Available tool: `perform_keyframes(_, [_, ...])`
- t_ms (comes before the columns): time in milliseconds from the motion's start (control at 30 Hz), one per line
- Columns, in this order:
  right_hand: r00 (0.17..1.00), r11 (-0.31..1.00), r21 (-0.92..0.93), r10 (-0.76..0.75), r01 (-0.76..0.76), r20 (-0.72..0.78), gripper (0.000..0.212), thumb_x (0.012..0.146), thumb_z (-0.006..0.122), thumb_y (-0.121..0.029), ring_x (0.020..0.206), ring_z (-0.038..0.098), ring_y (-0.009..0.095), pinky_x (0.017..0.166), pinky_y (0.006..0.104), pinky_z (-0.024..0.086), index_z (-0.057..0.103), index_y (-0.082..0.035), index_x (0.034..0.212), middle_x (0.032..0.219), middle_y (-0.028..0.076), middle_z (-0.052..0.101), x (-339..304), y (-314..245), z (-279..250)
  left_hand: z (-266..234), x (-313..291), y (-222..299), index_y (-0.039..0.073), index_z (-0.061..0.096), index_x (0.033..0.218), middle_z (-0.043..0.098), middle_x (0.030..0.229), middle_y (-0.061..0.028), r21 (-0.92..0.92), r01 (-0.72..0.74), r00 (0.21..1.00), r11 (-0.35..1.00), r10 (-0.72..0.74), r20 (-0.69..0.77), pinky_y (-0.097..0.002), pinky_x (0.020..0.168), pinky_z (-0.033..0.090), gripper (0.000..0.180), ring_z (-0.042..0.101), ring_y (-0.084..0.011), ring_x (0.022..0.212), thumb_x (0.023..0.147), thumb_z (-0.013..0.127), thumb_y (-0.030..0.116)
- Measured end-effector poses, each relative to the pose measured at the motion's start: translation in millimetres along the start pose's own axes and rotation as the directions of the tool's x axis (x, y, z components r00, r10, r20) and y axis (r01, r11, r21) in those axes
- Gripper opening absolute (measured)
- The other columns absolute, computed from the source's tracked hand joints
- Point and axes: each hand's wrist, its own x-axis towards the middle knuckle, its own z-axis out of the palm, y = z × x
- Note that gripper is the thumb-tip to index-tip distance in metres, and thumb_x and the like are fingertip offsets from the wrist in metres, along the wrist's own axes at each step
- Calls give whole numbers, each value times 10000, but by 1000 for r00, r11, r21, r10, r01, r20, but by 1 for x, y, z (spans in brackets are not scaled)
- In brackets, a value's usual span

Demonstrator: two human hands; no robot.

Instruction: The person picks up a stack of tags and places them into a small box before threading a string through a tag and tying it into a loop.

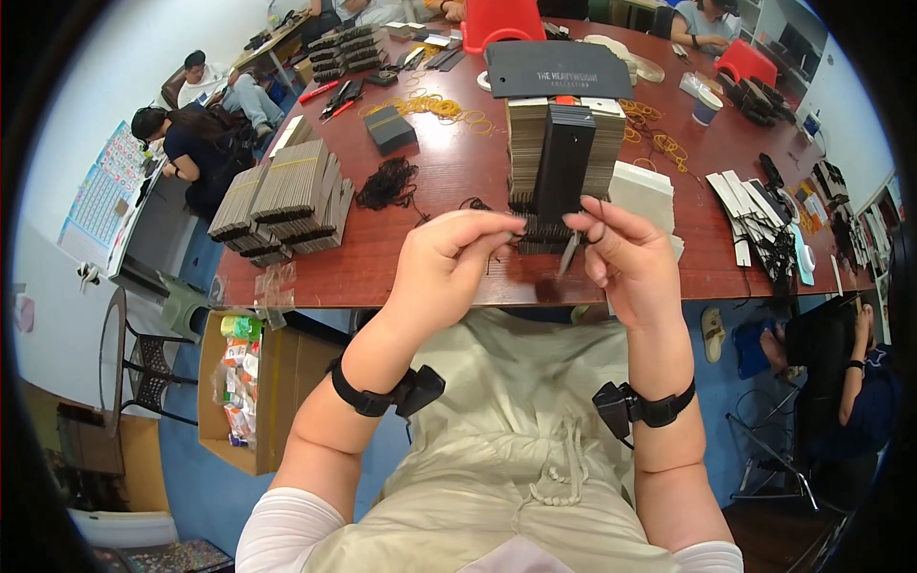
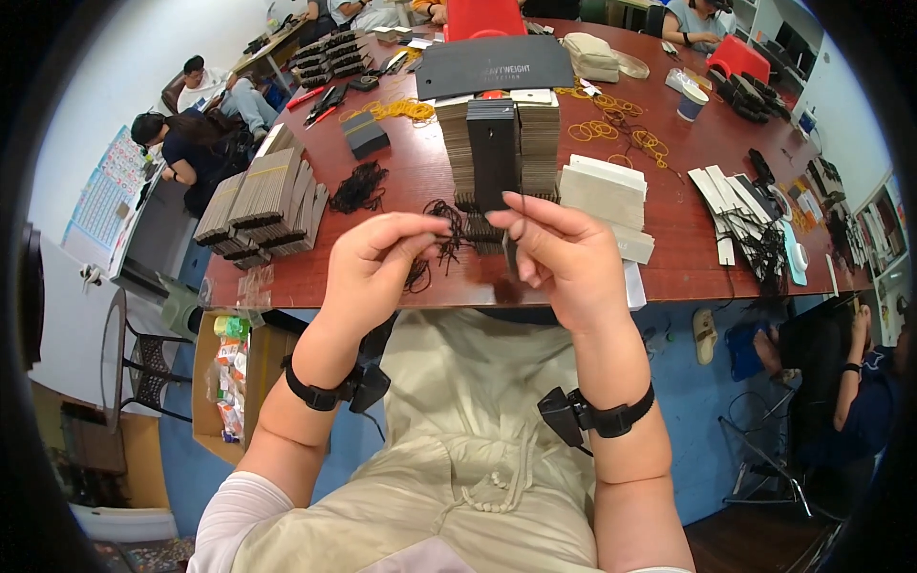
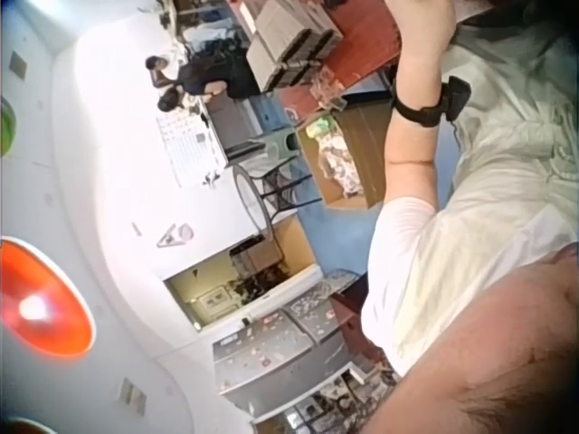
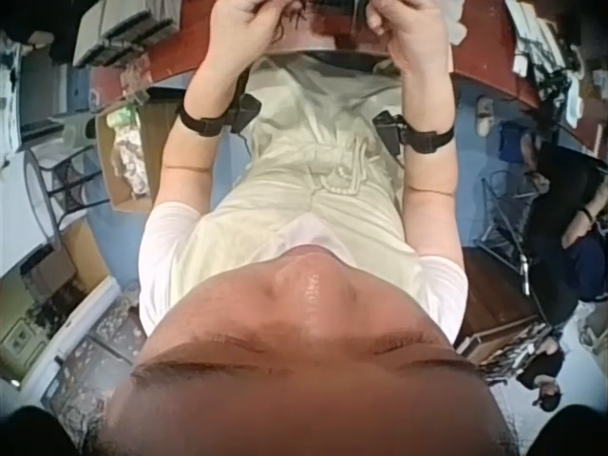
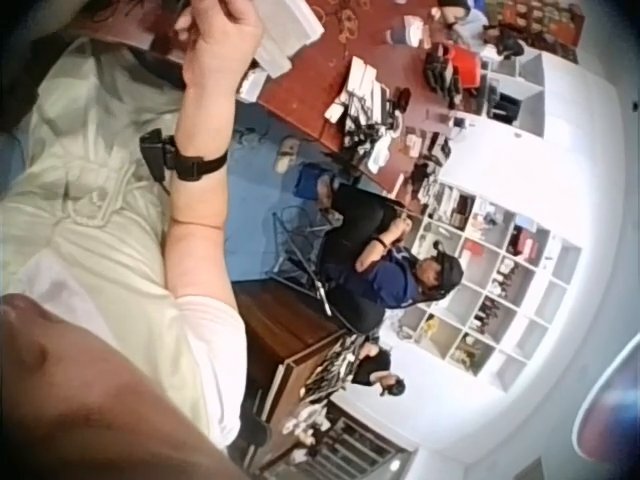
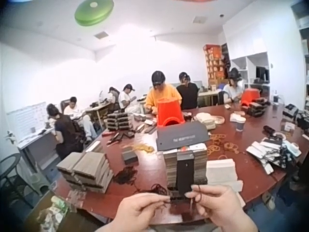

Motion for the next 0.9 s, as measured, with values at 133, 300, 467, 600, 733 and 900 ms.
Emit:
perform_keyframes(133, [1000, 947, -322, 13, -12, 0, 285, 833, 661, -35, 570, 563, 74, 487, 188, 440, 616, 31, 1106, 839, 88, 683, -3, -1, 23, 6, 13, 31, 8, 655, 986, 678, 869, -82, 250, -339, 939, 907, 343, 31, -278, 720, 507, 171, 632, -159, 773, 822, 616, -22])
perform_keyframes(300, [999, 980, -195, -42, 40, -5, 170, 854, 643, -49, 568, 561, 73, 480, 200, 447, 630, 10, 1013, 770, 52, 653, 0, 6, 19, 19, 18, 22, 15, 640, 1035, 658, 952, -117, 199, -346, 927, 917, 367, -82, -316, 761, 509, 240, 647, -223, 857, 796, 648, 0])
perform_keyframes(467, [996, 998, -67, 2, 4, 90, 175, 884, 591, -56, 566, 556, 76, 473, 204, 443, 631, -2, 1046, 766, 52, 638, 0, 9, 14, 16, -4, -5, -62, 533, 1215, 600, 1121, -96, -419, 355, 901, 836, -186, 391, -338, 891, 506, 417, 598, -186, 1025, 810, 629, -94])
perform_keyframes(600, [989, 991, -125, 72, -56, 126, 191, 880, 575, -38, 579, 569, 75, 487, 210, 459, 650, -3, 1052, 771, 56, 646, 0, 14, 7, 26, -9, -23, -55, 543, 1202, 574, 1105, -84, -453, 333, 916, 827, -169, 364, -346, 903, 519, 414, 583, -184, 1050, 802, 635, -107])
perform_keyframes(733, [995, 752, -654, -93, 84, 21, 177, 869, 542, 13, 609, 596, 76, 539, 211, 495, 681, 22, 979, 789, 83, 669, -9, -2, 15, 29, -11, -42, -47, 538, 1218, 570, 1118, -86, -417, 237, 942, 878, -102, 320, -335, 909, 517, 454, 583, -171, 1042, 784, 655, -109])
perform_keyframes(900, [972, 827, -537, -227, 165, -52, 186, 878, 524, -1, 586, 569, 68, 522, 205, 466, 653, 25, 1011, 785, 83, 653, -6, -12, 17, 34, -15, -49, -40, 550, 1224, 573, 1156, -104, -346, 281, 944, 895, -193, 266, -314, 929, 507, 477, 578, -162, 1066, 768, 671, -110])
